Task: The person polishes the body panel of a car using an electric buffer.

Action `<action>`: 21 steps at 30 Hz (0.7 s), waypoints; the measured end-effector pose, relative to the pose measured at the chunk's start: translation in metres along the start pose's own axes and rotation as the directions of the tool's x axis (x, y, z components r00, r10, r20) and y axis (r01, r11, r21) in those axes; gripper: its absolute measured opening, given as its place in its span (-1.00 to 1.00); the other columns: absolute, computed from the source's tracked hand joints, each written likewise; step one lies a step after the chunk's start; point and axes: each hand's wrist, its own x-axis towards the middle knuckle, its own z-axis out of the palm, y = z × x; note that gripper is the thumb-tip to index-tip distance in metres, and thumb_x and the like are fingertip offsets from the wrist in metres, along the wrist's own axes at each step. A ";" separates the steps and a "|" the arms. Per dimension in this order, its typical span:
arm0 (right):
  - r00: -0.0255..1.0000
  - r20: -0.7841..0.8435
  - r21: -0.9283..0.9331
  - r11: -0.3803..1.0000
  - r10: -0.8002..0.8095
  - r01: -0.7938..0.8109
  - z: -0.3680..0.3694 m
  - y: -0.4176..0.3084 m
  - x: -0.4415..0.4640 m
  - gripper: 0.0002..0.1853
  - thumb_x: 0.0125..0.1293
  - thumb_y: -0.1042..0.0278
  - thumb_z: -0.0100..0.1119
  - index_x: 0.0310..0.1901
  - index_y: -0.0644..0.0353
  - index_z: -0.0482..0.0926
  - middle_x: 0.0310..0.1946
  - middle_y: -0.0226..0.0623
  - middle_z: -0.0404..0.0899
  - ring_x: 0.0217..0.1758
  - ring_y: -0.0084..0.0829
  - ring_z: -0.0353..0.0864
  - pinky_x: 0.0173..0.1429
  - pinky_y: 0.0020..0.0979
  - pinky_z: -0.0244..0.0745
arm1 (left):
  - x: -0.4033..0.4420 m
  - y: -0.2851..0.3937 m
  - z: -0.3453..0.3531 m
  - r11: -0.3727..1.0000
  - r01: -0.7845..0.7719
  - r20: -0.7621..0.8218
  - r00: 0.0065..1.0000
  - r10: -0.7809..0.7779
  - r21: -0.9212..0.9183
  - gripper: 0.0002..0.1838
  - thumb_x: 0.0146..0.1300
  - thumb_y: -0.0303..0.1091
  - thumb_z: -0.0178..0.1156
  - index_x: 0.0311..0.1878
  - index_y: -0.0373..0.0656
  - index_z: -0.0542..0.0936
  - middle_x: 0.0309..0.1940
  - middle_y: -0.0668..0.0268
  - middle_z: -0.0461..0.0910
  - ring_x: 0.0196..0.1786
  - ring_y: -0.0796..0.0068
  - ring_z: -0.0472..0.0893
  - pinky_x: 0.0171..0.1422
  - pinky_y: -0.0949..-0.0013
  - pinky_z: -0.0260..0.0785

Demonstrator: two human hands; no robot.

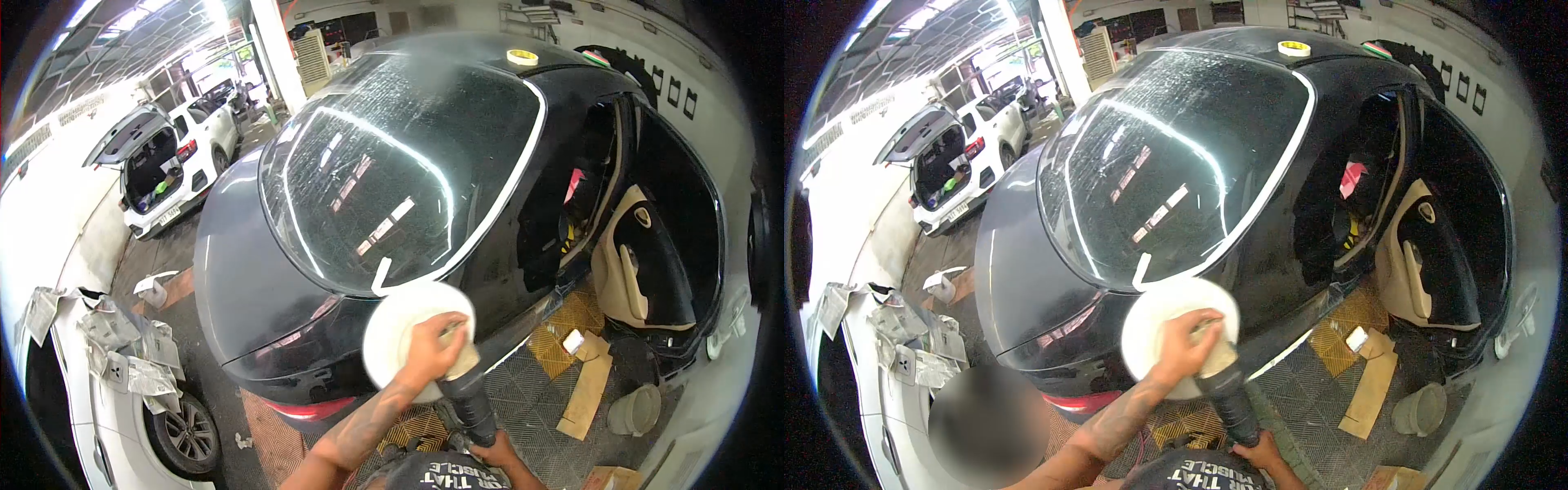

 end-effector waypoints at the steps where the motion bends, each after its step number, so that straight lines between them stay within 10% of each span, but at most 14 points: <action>1: 0.988 0.093 0.095 0.986 0.126 -0.135 -0.009 -0.030 -0.010 -0.16 -0.09 -0.16 0.59 0.08 0.39 0.58 0.07 0.06 0.64 0.11 -0.09 0.67 0.19 -0.13 0.54 | 0.010 0.003 0.012 1.000 -0.014 0.024 1.000 0.015 -0.014 -0.79 0.25 -0.37 0.29 -0.10 -0.25 0.72 -0.19 0.01 0.74 -0.11 0.08 0.75 0.05 0.23 0.55; 8: 0.959 -0.179 -0.080 0.975 -0.218 0.207 0.037 0.036 0.011 -0.36 -0.04 0.04 0.57 -0.01 0.38 0.66 -0.13 0.00 0.74 -0.10 -0.18 0.75 0.01 -0.20 0.59 | -0.020 0.009 -0.050 0.992 0.104 -0.118 0.988 -0.094 0.076 -0.78 0.31 -0.33 0.26 -0.08 -0.24 0.74 -0.17 0.11 0.78 -0.09 0.30 0.75 0.08 0.27 0.53; 11: 0.948 0.223 -0.156 0.952 -0.226 0.263 0.018 -0.040 0.006 -0.43 0.00 0.07 0.54 -0.08 0.40 0.65 -0.22 0.02 0.74 -0.11 -0.17 0.75 0.01 -0.21 0.57 | -0.046 0.021 -0.096 0.978 0.179 -0.273 0.951 -0.144 0.107 -0.78 0.30 -0.37 0.24 -0.11 -0.31 0.73 -0.18 0.16 0.77 -0.09 0.37 0.71 0.12 0.33 0.50; 21: 0.954 0.236 -0.239 0.941 -0.183 0.239 0.007 0.000 0.019 -0.45 -0.04 0.07 0.55 -0.12 0.34 0.67 -0.30 -0.05 0.75 -0.23 -0.20 0.75 -0.03 -0.22 0.57 | -0.070 0.015 -0.071 0.986 0.153 -0.322 0.939 -0.123 0.070 -0.78 0.32 -0.39 0.23 -0.10 -0.33 0.71 -0.18 0.15 0.76 -0.06 0.33 0.71 0.12 0.31 0.50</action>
